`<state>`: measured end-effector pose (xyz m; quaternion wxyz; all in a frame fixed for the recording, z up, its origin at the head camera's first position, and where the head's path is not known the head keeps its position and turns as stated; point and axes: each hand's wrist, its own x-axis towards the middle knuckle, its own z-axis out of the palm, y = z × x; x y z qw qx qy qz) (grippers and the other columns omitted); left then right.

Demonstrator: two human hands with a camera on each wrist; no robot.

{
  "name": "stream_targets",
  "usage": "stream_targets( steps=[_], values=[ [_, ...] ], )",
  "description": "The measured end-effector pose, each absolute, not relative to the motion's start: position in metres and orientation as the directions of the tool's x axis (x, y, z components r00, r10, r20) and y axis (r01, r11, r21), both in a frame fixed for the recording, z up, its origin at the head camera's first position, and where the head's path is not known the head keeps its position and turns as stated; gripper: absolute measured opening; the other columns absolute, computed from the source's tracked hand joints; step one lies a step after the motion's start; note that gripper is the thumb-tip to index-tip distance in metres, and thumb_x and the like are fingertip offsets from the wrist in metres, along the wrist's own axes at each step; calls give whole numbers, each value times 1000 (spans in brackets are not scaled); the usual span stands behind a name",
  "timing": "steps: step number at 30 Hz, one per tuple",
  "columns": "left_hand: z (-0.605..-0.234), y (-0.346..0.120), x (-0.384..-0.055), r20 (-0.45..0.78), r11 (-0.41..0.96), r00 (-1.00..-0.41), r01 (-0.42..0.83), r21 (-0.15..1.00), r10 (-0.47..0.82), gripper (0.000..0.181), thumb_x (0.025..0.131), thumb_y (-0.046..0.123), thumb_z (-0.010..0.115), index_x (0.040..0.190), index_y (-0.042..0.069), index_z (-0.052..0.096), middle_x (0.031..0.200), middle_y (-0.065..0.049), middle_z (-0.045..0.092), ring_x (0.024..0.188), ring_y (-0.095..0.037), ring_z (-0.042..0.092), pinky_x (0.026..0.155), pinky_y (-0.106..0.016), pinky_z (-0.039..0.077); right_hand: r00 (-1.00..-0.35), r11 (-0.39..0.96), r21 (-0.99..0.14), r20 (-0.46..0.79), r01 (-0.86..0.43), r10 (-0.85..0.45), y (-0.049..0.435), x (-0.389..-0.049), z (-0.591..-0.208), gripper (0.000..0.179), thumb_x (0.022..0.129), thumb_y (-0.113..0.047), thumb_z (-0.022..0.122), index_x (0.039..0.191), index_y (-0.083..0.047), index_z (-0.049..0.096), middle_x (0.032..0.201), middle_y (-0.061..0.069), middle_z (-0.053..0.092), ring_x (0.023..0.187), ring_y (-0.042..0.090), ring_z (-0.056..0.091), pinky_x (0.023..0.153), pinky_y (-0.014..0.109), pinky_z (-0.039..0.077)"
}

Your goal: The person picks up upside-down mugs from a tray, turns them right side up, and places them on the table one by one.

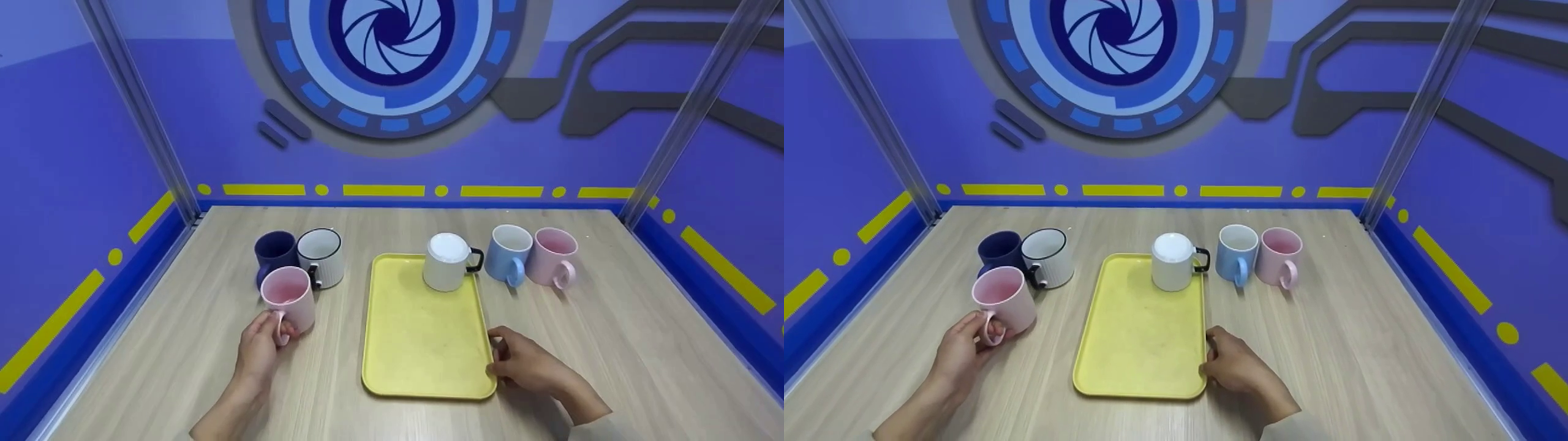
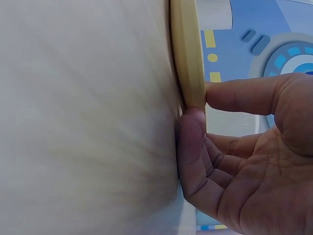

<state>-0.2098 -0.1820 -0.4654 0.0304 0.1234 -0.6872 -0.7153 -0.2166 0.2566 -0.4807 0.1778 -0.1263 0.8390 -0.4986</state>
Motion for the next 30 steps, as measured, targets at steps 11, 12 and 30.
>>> stream_targets(
  steps=[11, 12, 30],
  values=[
    [-469, -193, -220, -150, -12, -962, -151, 988, -230, 35, 113, 20, 33, 91, 4, 55, 87, -1, 55, 92, -18, 54, 84, -29, 48, -906, 470, -882, -177, -26, -383, 256, -217, -481, 60, 88, 2, 70, 140, 13, 41, 86, 6, 54, 66, 18, 56, 55, 25, 46],
    [-470, -194, -221, -148, -8, -962, -150, 989, -231, 35, 112, 20, 33, 92, 3, 56, 87, -1, 56, 92, -17, 54, 84, -29, 48, -907, 470, -882, -178, -25, -383, 256, -217, -482, 61, 88, 2, 70, 140, 13, 41, 86, 6, 54, 66, 18, 56, 55, 25, 46],
    [-468, -199, -238, -178, -10, -963, -180, 984, -202, 33, 112, 19, 31, 104, -1, 57, 89, -3, 59, 88, -16, 59, 85, -31, 53, -893, 428, -904, -178, -18, -413, 257, -217, -481, 65, 90, 4, 68, 144, 17, 33, 89, 8, 54, 68, 18, 57, 56, 24, 47]
  ],
)
